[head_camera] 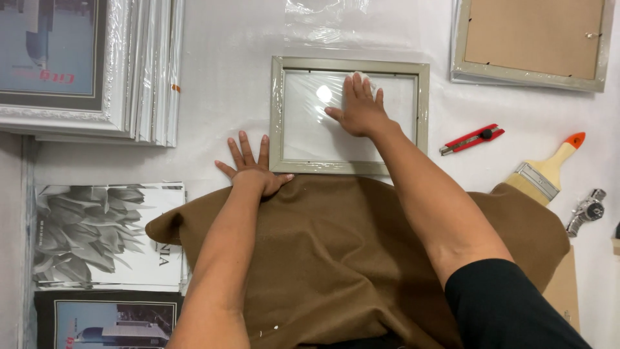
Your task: Cleaning a picture frame with a brush and assembling it with a picture and backing.
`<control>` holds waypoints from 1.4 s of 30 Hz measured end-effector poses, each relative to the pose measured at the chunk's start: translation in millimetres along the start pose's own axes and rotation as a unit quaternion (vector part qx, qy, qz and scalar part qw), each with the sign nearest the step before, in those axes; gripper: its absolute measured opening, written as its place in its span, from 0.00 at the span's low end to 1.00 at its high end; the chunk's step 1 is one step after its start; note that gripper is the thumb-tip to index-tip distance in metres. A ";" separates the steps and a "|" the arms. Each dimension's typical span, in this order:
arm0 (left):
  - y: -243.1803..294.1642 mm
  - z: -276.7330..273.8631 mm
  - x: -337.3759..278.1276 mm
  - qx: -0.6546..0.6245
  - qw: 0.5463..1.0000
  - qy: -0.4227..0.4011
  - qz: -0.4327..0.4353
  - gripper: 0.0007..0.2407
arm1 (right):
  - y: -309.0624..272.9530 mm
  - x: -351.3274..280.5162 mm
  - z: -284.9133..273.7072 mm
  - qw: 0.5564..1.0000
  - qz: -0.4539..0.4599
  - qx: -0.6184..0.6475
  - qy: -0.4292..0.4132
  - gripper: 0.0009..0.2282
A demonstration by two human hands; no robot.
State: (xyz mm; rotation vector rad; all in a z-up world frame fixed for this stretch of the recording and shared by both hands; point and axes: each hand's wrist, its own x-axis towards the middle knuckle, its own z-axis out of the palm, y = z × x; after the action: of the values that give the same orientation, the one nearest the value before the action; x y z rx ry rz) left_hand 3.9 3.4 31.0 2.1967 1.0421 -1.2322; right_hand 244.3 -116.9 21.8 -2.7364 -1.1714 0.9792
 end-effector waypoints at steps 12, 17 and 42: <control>-1.4 6.5 -3.4 -0.005 1.000 0.022 0.001 0.44 | -22.2 -133.5 46.0 0.989 -0.047 -0.064 -0.125 0.40; -1.6 0.4 -3.6 -0.009 1.000 0.012 0.002 0.44 | -25.9 -56.5 17.6 0.996 -0.045 -0.037 -0.068 0.39; -1.5 2.5 -6.5 -0.013 1.000 0.012 0.008 0.44 | -58.7 -53.1 26.2 0.998 -0.033 -0.030 -0.050 0.40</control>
State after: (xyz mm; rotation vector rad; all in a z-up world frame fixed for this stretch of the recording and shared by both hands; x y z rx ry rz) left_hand -0.7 0.1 35.3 2.2023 1.0428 -1.1814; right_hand 163.9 -115.3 43.7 -2.7011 -1.3185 1.1016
